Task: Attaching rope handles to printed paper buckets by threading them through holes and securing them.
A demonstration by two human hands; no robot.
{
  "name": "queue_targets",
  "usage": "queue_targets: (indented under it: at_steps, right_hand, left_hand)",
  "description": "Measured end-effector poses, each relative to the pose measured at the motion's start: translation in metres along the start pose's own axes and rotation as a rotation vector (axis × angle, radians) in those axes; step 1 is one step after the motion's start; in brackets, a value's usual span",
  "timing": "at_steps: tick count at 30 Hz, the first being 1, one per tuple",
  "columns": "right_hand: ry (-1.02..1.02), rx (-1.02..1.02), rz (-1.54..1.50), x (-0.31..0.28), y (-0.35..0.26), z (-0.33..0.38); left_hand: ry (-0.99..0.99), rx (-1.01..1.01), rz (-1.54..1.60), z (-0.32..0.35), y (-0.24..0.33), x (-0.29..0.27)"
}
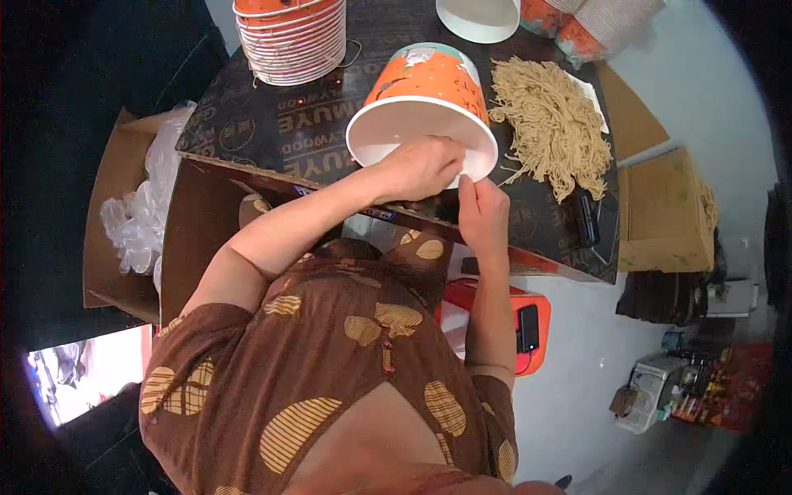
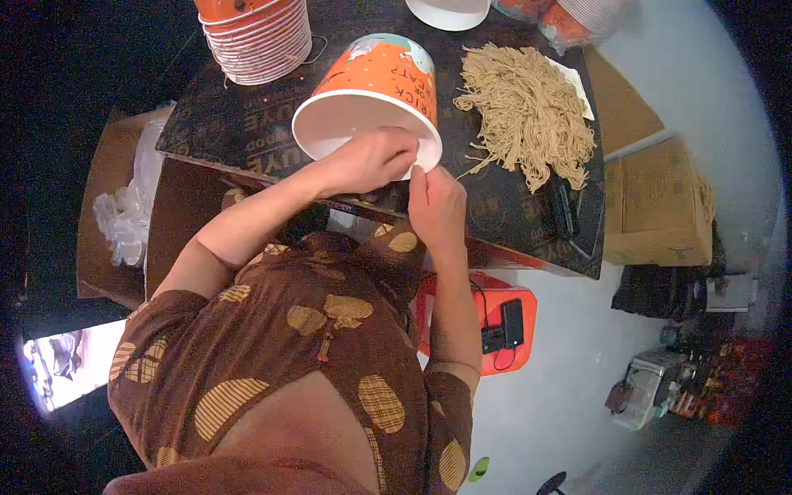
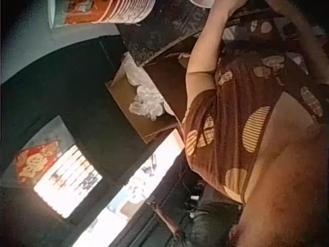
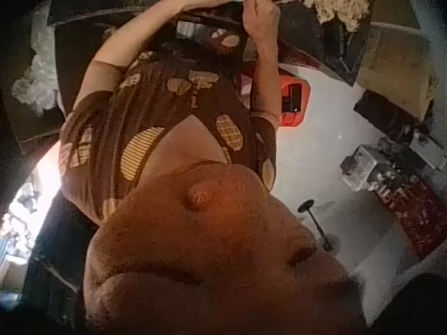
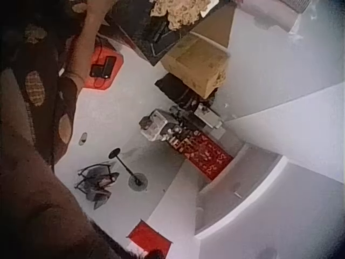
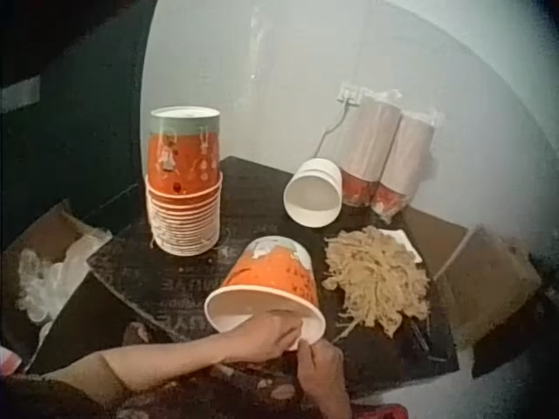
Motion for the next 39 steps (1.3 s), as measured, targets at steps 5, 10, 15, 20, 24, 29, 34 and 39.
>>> queue_targets:
  at_steps: [5,10,15,20,24,29,34,39]
  right_hand:
    - [-0.046,0.189,-0.023,-0.003,0.011,-0.006]
    - [-0.075,0.18,0.049,0.005,0.011,-0.015]
    - [-0.147,0.217,0.053,0.008,0.008,-0.018]
    - [-0.169,0.164,0.017,0.004,0.003,-0.01]
    - [-0.155,0.227,0.127,0.002,-0.002,0.008]
    - [-0.056,0.1,0.121,-0.001,-0.012,0.018]
    - [0.009,0.053,0.12,-0.011,-0.036,0.015]
    - [0.053,-0.096,0.255,-0.01,-0.049,0.014]
  left_hand:
    - [0.11,-0.117,0.238,0.013,-0.017,0.0]
    - [0.295,-0.139,0.631,0.019,-0.02,0.008]
    - [0.22,-0.286,0.903,0.02,-0.022,0.012]
    - [0.201,-0.358,0.778,0.021,-0.023,0.02]
    - [0.15,-0.376,0.702,0.02,-0.02,0.022]
    - [0.111,-0.343,0.68,0.019,-0.015,0.028]
    - [0.121,-0.187,0.486,0.02,-0.013,0.029]
    - [0.174,-0.092,0.34,0.019,-0.002,0.026]
Point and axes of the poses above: each hand's wrist, its own z-axis away from the middle knuckle, its own x-axis out of the palm, y = z × x, the point moved 5 cm from there along -z, towards the middle knuckle, and after that the axes turned 8 degrees about -z, right-handed, at the moved point
